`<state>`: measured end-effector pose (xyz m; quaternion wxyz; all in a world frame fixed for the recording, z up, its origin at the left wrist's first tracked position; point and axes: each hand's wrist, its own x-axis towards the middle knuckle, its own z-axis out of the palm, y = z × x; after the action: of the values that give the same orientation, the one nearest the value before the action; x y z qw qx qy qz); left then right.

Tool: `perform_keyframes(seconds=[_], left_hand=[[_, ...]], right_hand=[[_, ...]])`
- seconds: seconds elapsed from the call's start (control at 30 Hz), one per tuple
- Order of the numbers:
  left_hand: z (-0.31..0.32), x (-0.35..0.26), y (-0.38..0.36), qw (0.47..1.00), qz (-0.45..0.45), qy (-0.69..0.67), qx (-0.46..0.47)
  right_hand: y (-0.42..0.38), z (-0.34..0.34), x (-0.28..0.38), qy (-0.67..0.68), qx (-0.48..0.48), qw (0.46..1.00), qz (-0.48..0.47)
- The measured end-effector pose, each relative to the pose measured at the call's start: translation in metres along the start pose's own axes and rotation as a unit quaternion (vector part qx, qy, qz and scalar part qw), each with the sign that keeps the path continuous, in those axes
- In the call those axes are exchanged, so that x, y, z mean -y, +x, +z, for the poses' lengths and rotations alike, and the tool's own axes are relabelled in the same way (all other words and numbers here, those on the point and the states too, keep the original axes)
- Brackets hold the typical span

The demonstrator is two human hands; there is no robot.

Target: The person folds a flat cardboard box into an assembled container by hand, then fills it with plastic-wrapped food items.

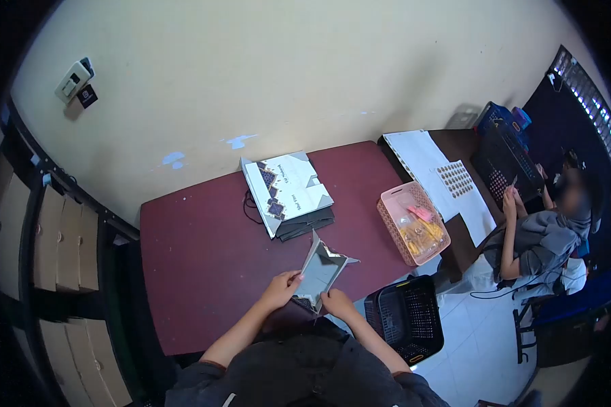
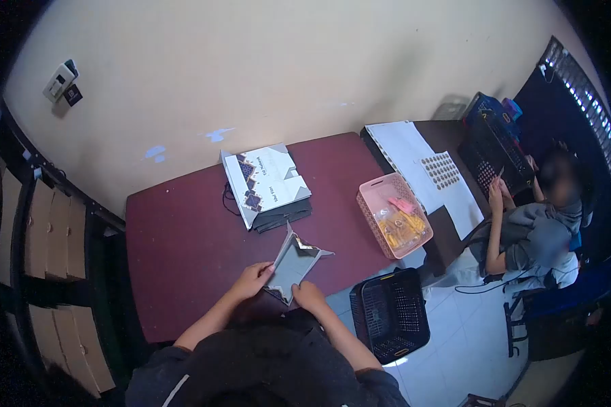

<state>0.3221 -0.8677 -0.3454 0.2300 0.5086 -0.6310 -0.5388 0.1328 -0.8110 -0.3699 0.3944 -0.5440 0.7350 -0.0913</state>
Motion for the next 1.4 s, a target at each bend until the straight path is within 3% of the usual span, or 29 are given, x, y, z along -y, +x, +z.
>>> perform_keyframes(seconds=[0.07,0.1,0.17,0.2,0.27,0.33,0.4,0.47,0.53,0.6,0.67,0.73,0.8,0.83,0.93,1.03,1.07,1.13,1.17,1.23,1.33,1.4], left_hand=[[0.001,-0.011,-0.002,1.0,-0.019,0.008,0.021],[0.008,-0.005,-0.002,0.998,0.03,0.06,-0.006],[0.021,0.013,0.0,0.986,0.092,0.125,-0.058],[0.019,0.014,-0.001,0.985,0.094,0.13,-0.058],[0.019,0.017,-0.001,0.988,0.104,0.107,-0.041],[0.02,0.013,-0.001,0.989,0.086,0.115,-0.032],[0.021,0.003,-0.003,0.989,0.079,0.123,-0.033],[0.014,-0.013,0.003,0.991,0.041,0.127,-0.019],[0.003,-0.015,0.011,0.988,0.064,0.137,-0.042],[-0.008,-0.014,0.026,0.979,0.115,0.16,-0.041],[-0.017,-0.011,0.044,0.978,0.1,0.181,-0.027],[-0.021,-0.026,0.049,0.963,0.147,0.222,-0.039],[-0.009,-0.054,0.041,0.916,0.204,0.282,-0.202],[0.0,-0.065,0.037,0.916,0.239,0.243,-0.213],[0.043,-0.068,0.032,0.93,0.327,0.16,-0.057],[0.077,-0.072,0.035,0.889,0.379,0.254,-0.037],[0.08,-0.07,0.042,0.889,0.381,0.251,-0.038],[0.081,-0.054,0.061,0.941,0.25,0.221,-0.048],[0.081,-0.046,0.07,0.947,0.247,0.207,-0.017],[0.089,-0.044,0.069,0.944,0.229,0.233,-0.048],[0.091,-0.054,0.062,0.949,0.177,0.251,-0.076],[0.085,-0.059,0.057,0.87,0.201,0.417,-0.167]], right_hand=[[-0.009,-0.008,0.009,-0.105,-0.036,0.994,-0.011],[-0.013,-0.011,0.013,-0.1,-0.039,0.994,-0.009],[-0.016,-0.015,0.019,-0.245,-0.157,0.954,-0.073],[-0.011,-0.016,0.02,-0.241,-0.16,0.954,-0.074],[-0.001,-0.019,0.018,-0.184,-0.325,0.909,-0.183],[0.002,-0.035,0.034,-0.169,-0.281,0.928,-0.176],[0.012,-0.043,0.036,-0.162,-0.27,0.91,-0.27],[0.025,-0.049,0.029,-0.147,-0.301,0.898,-0.285],[0.035,-0.063,0.027,-0.168,-0.435,0.837,-0.286],[0.046,-0.063,0.015,-0.125,-0.424,0.853,-0.279],[0.045,-0.07,0.016,-0.008,-0.263,0.945,-0.196],[0.05,-0.067,0.01,0.001,-0.282,0.938,-0.203],[0.055,-0.065,0.003,0.008,-0.3,0.937,-0.177],[0.047,-0.074,0.007,0.0,-0.294,0.94,-0.172],[0.051,-0.087,0.001,0.002,-0.271,0.952,-0.144],[0.071,-0.096,-0.028,-0.091,-0.337,0.916,-0.195],[0.076,-0.101,-0.039,-0.095,-0.338,0.916,-0.195],[0.073,-0.116,-0.043,-0.113,-0.294,0.93,-0.191],[0.072,-0.12,-0.043,-0.114,-0.292,0.93,-0.193],[0.073,-0.125,-0.038,-0.059,-0.184,0.968,-0.163],[0.075,-0.122,-0.036,-0.015,-0.195,0.967,-0.163],[0.075,-0.122,-0.038,-0.015,-0.199,0.964,-0.176]])
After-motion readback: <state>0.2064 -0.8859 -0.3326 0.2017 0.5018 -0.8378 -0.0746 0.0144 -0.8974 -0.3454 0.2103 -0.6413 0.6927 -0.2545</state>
